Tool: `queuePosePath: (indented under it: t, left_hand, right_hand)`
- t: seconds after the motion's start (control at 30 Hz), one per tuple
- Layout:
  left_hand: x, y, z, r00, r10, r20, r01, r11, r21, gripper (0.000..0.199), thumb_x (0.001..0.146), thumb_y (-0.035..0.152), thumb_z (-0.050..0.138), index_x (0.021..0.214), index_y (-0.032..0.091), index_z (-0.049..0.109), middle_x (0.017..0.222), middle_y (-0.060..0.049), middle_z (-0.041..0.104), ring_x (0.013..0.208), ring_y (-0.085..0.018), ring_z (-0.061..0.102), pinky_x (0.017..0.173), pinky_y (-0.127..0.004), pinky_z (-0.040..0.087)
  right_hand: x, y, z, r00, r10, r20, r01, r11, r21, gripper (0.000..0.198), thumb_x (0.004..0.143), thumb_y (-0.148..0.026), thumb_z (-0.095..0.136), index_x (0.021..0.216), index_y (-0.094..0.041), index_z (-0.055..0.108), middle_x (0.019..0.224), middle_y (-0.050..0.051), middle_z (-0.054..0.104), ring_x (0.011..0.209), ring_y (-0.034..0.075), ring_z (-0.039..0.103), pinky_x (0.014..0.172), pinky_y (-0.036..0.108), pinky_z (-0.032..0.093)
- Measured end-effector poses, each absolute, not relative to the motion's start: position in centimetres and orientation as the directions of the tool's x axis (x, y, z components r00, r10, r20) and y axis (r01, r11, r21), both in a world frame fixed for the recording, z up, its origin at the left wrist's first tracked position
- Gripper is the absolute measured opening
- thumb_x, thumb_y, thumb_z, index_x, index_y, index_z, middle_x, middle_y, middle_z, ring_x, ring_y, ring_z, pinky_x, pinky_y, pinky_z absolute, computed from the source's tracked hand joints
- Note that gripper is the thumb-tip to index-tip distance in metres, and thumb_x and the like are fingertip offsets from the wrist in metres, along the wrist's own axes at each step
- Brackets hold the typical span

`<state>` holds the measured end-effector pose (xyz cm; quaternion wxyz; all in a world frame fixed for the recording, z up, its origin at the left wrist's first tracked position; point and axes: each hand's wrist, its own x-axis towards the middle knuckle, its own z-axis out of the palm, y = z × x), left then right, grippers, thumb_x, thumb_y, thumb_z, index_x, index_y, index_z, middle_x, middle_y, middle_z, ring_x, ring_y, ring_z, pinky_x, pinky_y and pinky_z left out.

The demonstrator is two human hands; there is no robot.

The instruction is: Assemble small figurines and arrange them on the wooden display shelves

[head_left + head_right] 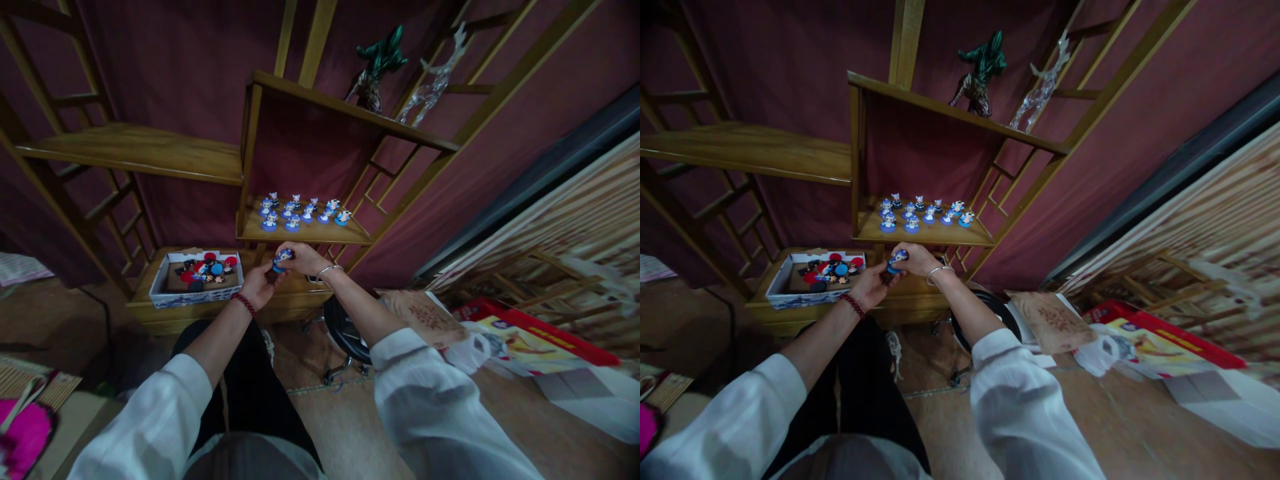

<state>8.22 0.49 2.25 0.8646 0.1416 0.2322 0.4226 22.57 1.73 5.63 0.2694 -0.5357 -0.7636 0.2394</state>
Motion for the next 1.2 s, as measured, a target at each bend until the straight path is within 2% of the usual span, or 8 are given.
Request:
queuePosePath:
  t: [0.2, 0.37, 0.6, 0.77, 0.9, 1.07, 1.2]
  left_hand:
    - [7.1, 1.1, 1.6, 0.494, 0.812, -0.312, -0.694, 0.584, 0.421, 0.015, 0.082, 0.014, 0.042, 0.073, 0.011, 0.055, 0.066, -0.006, 0.059, 0.059, -0.011, 0.058, 0.051, -0.019, 0.048]
    - [5.9, 1.4, 0.4, 0.456, 0.811, -0.367, -0.712, 0.580, 0.395, 0.016, 0.082, 0.018, 0.043, 0.074, 0.012, 0.054, 0.063, -0.005, 0.058, 0.058, -0.011, 0.058, 0.048, -0.019, 0.048]
    - [4.1, 2.0, -2.5, 0.308, 0.831, -0.463, -0.807, 0.486, 0.335, 0.014, 0.081, 0.016, 0.044, 0.070, 0.014, 0.053, 0.061, -0.002, 0.058, 0.053, -0.009, 0.056, 0.052, -0.023, 0.051]
    - [2.5, 2.4, -4.5, 0.257, 0.823, -0.507, -0.823, 0.461, 0.330, 0.013, 0.081, 0.015, 0.044, 0.073, 0.014, 0.054, 0.062, -0.002, 0.058, 0.053, -0.009, 0.056, 0.053, -0.024, 0.050]
    - [1.6, 2.8, -5.6, 0.221, 0.816, -0.534, -0.818, 0.453, 0.354, 0.014, 0.082, 0.014, 0.043, 0.072, 0.014, 0.054, 0.062, -0.002, 0.058, 0.053, -0.010, 0.056, 0.052, -0.023, 0.049]
    - [0.9, 3.6, -7.1, 0.197, 0.825, -0.530, -0.826, 0.431, 0.363, 0.015, 0.081, 0.011, 0.043, 0.072, 0.013, 0.055, 0.062, -0.002, 0.060, 0.054, -0.010, 0.058, 0.053, -0.022, 0.048]
    - [0.5, 4.2, -8.2, 0.181, 0.830, -0.528, -0.825, 0.420, 0.377, 0.014, 0.080, 0.011, 0.045, 0.071, 0.014, 0.055, 0.062, -0.002, 0.061, 0.054, -0.010, 0.058, 0.053, -0.021, 0.048]
  right_hand:
    - [20.9, 2.5, 5.7, -0.311, 0.939, 0.146, 0.713, 0.332, -0.618, 0.021, 0.065, -0.025, 0.062, 0.085, -0.017, 0.059, 0.073, -0.003, 0.059, 0.066, 0.009, 0.053, 0.063, 0.021, 0.041]
    - [19.0, 2.8, 4.8, -0.276, 0.955, 0.107, 0.746, 0.284, -0.602, 0.021, 0.065, -0.021, 0.062, 0.086, -0.018, 0.060, 0.074, -0.002, 0.060, 0.068, 0.011, 0.054, 0.063, 0.021, 0.041]
    - [15.5, 3.4, 1.6, -0.269, 0.956, 0.119, 0.792, 0.290, -0.537, 0.023, 0.066, -0.014, 0.059, 0.087, -0.022, 0.058, 0.085, 0.000, 0.062, 0.078, 0.014, 0.056, 0.071, 0.024, 0.041]
    - [13.7, 3.9, -1.2, -0.241, 0.962, 0.131, 0.786, 0.273, -0.554, 0.032, 0.067, -0.018, 0.058, 0.098, -0.025, 0.054, 0.088, 0.000, 0.063, 0.079, 0.015, 0.058, 0.072, 0.025, 0.042]
    - [12.5, 4.0, -3.1, -0.142, 0.982, 0.121, 0.784, 0.186, -0.592, 0.035, 0.069, -0.022, 0.058, 0.103, -0.027, 0.051, 0.086, 0.000, 0.063, 0.078, 0.015, 0.059, 0.071, 0.024, 0.042]
    - [11.3, 4.3, -4.8, -0.113, 0.988, 0.107, 0.766, 0.155, -0.624, 0.026, 0.074, -0.025, 0.053, 0.099, -0.027, 0.052, 0.081, -0.002, 0.063, 0.073, 0.014, 0.059, 0.068, 0.022, 0.043]
    - [10.6, 4.9, -5.7, -0.110, 0.985, 0.133, 0.769, 0.169, -0.617, 0.024, 0.074, -0.023, 0.053, 0.097, -0.026, 0.053, 0.087, 0.000, 0.062, 0.078, 0.015, 0.058, 0.070, 0.023, 0.042]
